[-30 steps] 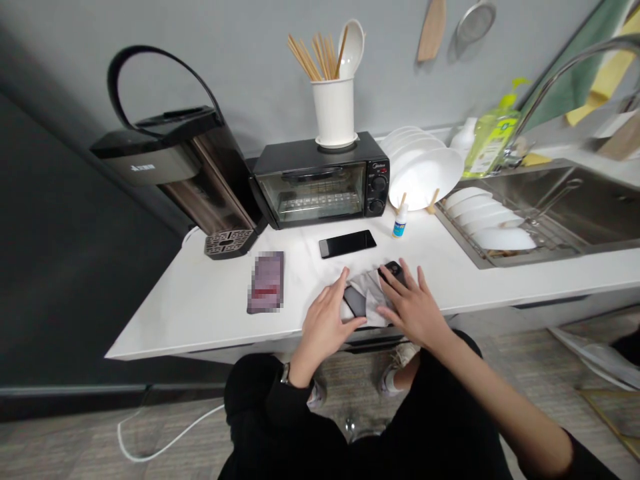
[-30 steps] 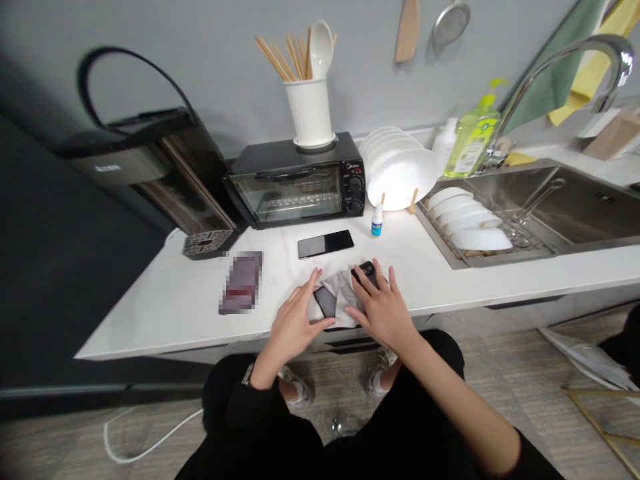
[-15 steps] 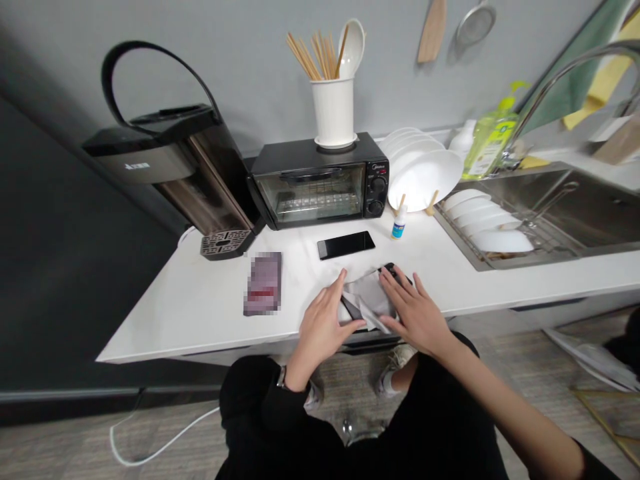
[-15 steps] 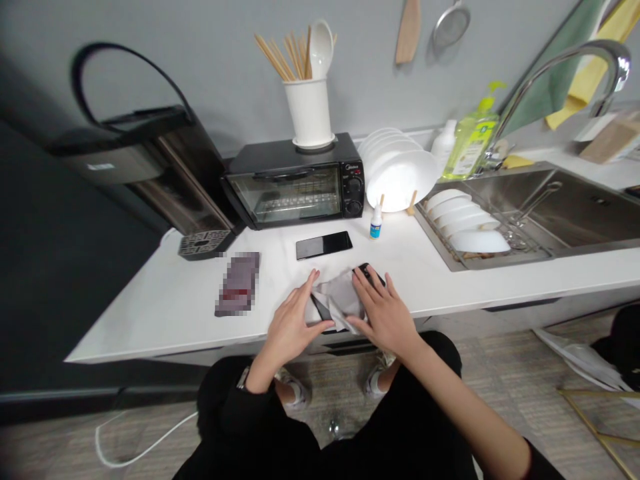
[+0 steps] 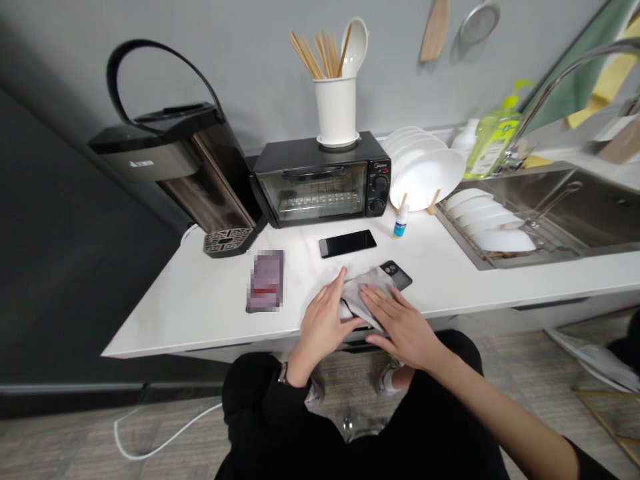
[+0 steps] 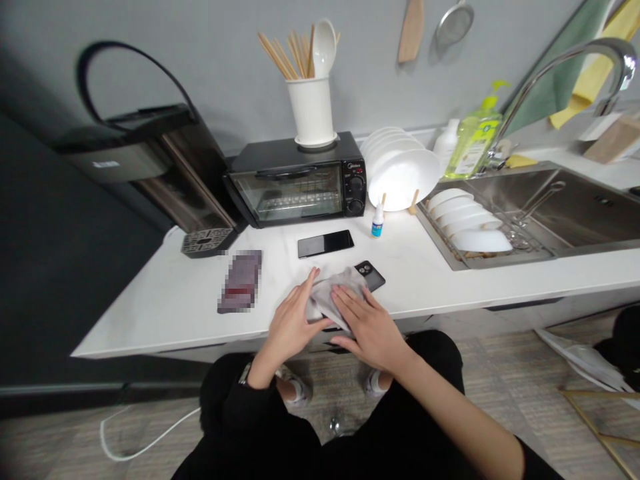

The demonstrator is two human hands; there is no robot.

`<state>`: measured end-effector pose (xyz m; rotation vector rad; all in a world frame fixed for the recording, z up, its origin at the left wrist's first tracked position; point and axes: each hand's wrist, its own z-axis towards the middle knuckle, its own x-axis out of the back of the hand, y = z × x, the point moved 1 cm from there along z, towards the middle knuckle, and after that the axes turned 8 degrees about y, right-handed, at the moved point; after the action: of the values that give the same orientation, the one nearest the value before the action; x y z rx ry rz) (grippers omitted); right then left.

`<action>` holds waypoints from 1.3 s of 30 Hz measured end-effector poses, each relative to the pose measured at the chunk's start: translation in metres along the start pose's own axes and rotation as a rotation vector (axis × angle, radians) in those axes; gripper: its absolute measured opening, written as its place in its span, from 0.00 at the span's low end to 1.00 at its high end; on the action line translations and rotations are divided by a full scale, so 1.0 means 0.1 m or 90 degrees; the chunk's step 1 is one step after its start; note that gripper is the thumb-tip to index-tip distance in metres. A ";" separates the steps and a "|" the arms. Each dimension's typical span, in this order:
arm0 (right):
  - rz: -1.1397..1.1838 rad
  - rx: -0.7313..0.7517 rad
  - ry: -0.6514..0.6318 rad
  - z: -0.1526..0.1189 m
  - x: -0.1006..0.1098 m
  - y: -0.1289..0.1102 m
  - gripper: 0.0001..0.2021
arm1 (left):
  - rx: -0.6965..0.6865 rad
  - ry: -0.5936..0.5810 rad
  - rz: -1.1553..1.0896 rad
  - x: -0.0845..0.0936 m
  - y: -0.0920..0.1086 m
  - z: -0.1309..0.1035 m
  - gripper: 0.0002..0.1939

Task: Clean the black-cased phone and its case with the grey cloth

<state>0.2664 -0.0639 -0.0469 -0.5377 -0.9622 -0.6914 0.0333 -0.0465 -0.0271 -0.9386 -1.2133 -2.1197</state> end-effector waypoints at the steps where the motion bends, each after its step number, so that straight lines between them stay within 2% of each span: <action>1: -0.017 -0.029 0.007 0.00 -0.01 0.01 0.39 | 0.005 0.001 -0.002 0.00 0.01 0.00 0.61; 3: -0.058 -0.113 0.043 0.02 -0.04 0.03 0.37 | 0.014 -0.001 -0.005 0.00 0.01 0.00 0.61; 4: -0.063 -0.126 0.054 0.04 -0.04 0.02 0.38 | 0.017 -0.002 -0.006 0.00 0.02 -0.01 0.60; 7: 0.004 -0.027 0.015 0.09 -0.06 -0.05 0.44 | 0.014 -0.002 -0.006 0.00 0.02 -0.01 0.57; 9: 0.028 0.008 -0.011 0.12 -0.06 -0.06 0.42 | 0.007 -0.002 -0.005 0.00 0.02 -0.01 0.56; 12: -0.031 -0.111 0.039 0.12 -0.03 0.00 0.38 | 0.011 -0.002 -0.006 0.00 0.01 -0.01 0.58; 13: -0.035 -0.121 0.046 0.12 -0.03 0.01 0.38 | 0.013 -0.002 -0.007 -0.01 0.01 -0.01 0.59; 17: 0.051 0.020 -0.029 0.10 -0.03 -0.04 0.45 | 0.000 -0.001 -0.011 -0.01 0.01 0.00 0.60; 21: -0.013 -0.094 0.026 0.14 -0.02 -0.05 0.39 | 0.009 -0.002 -0.008 0.00 0.02 0.00 0.59; 22: -0.005 -0.080 0.027 0.15 -0.02 -0.07 0.41 | 0.009 -0.003 -0.011 0.00 0.02 0.00 0.59; 25: 0.068 0.042 -0.022 0.16 -0.04 -0.12 0.48 | -0.004 -0.010 -0.018 0.01 0.02 0.00 0.57; 26: 0.064 0.037 -0.021 0.15 -0.04 -0.10 0.47 | -0.004 -0.011 -0.018 0.01 0.03 0.00 0.57; 28: -0.001 -0.068 0.024 0.13 -0.03 -0.04 0.42 | 0.003 -0.014 -0.017 0.02 0.03 0.00 0.58; 30: -0.058 -0.150 0.065 0.10 -0.03 0.00 0.43 | 0.014 -0.016 -0.016 0.02 0.04 0.01 0.59; 31: -0.057 -0.138 0.063 0.08 -0.04 -0.02 0.46 | 0.018 -0.016 -0.017 0.02 0.04 0.01 0.59; 34: -0.014 -0.021 0.021 0.05 -0.07 -0.10 0.51 | 0.023 -0.013 -0.020 0.02 0.04 0.01 0.58; 35: -0.023 -0.032 0.034 0.05 -0.08 -0.11 0.51 | 0.025 -0.012 -0.020 0.02 0.04 0.01 0.58; 38: -0.107 -0.202 0.133 0.05 -0.09 -0.08 0.49 | 0.032 -0.015 -0.020 0.02 0.05 0.02 0.58; 39: -0.113 -0.221 0.143 0.06 -0.10 -0.09 0.50 | 0.034 -0.017 -0.019 0.02 0.05 0.02 0.58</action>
<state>0.2527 -0.0631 -0.0520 -0.6675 -0.6868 -1.0657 0.0365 -0.0470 -0.0219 -0.9332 -1.2990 -2.0937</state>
